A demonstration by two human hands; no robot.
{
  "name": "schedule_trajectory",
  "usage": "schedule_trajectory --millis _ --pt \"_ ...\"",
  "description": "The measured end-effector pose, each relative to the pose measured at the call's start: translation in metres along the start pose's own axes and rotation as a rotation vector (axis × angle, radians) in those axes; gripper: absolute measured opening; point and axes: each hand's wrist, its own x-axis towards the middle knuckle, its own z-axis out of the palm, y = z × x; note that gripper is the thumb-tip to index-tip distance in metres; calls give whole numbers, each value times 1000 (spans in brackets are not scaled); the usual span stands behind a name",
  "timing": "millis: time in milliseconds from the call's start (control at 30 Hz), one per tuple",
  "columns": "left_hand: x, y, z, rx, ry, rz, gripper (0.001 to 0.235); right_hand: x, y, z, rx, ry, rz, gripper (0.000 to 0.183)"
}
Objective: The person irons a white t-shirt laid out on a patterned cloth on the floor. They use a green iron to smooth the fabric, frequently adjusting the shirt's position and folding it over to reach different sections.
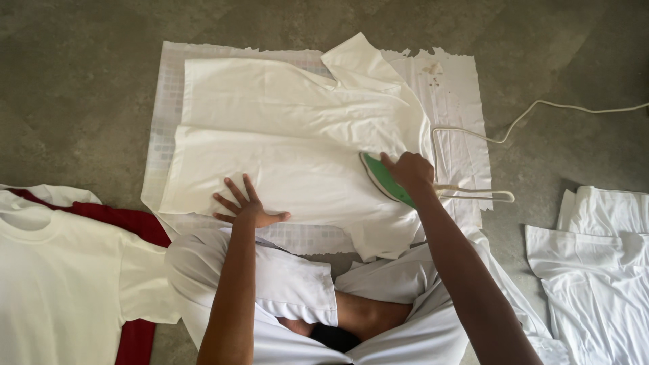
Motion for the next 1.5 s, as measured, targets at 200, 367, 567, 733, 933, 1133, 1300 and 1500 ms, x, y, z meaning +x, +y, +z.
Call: schedule_trajectory --millis 200,367,567,733,933,1133,1300,1500 --pt "-1 0 -1 -3 -5 1 168 -38 -74 7 -127 -191 -305 104" --pt "-8 2 -7 0 -11 -6 170 -44 -109 23 150 -126 -569 56" --pt "-10 4 -8 3 -27 -3 169 -45 -133 20 90 -72 -643 61" --pt "-16 5 -10 -5 -37 -11 168 -15 -129 13 53 20 -525 62" --pt "-4 -2 8 198 28 5 153 -30 -102 -1 181 -17 -460 56" --pt "15 -18 18 301 -22 3 133 -53 -54 -6 196 -143 -466 62" --pt "52 -38 -32 304 167 228 83 7 -3 17 218 47 -262 62" --pt "109 -42 -79 177 565 534 89 50 -31 7 178 88 -292 64"
